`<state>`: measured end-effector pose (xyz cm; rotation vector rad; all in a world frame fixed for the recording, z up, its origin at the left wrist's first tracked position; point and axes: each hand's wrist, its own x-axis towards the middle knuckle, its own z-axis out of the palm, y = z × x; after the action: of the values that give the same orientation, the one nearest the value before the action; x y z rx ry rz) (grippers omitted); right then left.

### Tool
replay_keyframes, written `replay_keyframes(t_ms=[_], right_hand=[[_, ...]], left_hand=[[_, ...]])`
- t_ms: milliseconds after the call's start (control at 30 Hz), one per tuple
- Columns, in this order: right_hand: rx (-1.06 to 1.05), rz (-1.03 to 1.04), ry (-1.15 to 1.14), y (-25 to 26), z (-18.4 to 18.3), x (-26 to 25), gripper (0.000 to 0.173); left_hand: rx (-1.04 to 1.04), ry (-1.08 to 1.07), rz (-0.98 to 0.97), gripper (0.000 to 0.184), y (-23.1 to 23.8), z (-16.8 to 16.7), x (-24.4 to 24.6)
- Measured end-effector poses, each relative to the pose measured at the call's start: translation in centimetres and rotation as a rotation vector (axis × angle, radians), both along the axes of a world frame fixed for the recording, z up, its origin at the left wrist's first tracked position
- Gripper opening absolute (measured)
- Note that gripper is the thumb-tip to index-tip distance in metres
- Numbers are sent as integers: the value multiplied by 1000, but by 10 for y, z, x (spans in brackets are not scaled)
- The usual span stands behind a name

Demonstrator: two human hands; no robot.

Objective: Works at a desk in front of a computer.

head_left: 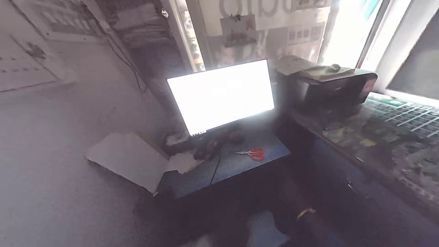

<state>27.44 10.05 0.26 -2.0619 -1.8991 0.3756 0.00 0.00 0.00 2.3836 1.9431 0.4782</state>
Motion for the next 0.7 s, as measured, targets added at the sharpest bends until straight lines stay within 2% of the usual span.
replay_keyframes(t_ms=[67, 133, 267, 467, 533, 633, 700], right_hand=[[-2, 47, -28, -2, -5, 1, 53], [8, 92, -19, -5, -10, -1, 50], [34, 124, -21, -5, -9, 1, 48], [93, 146, -51, -5, -5, 1, 49], [131, 151, -55, -4, -6, 1, 49], [160, 152, -59, -4, -5, 1, 49], [95, 137, -68, -4, -5, 4, 52]], left_hand=[[-29, 5, 18, 39, 3, 0, 5], [-97, -97, 61, 40, -3, 8, 7], [29, -105, -27, 39, -3, -12, -3], [82, -123, -51, 36, -4, -11, -3], [73, -143, -56, 38, -4, 1, 0], [-128, -113, -23, 45, -3, 38, 13], [61, -107, -44, 47, 7, 3, 13]])
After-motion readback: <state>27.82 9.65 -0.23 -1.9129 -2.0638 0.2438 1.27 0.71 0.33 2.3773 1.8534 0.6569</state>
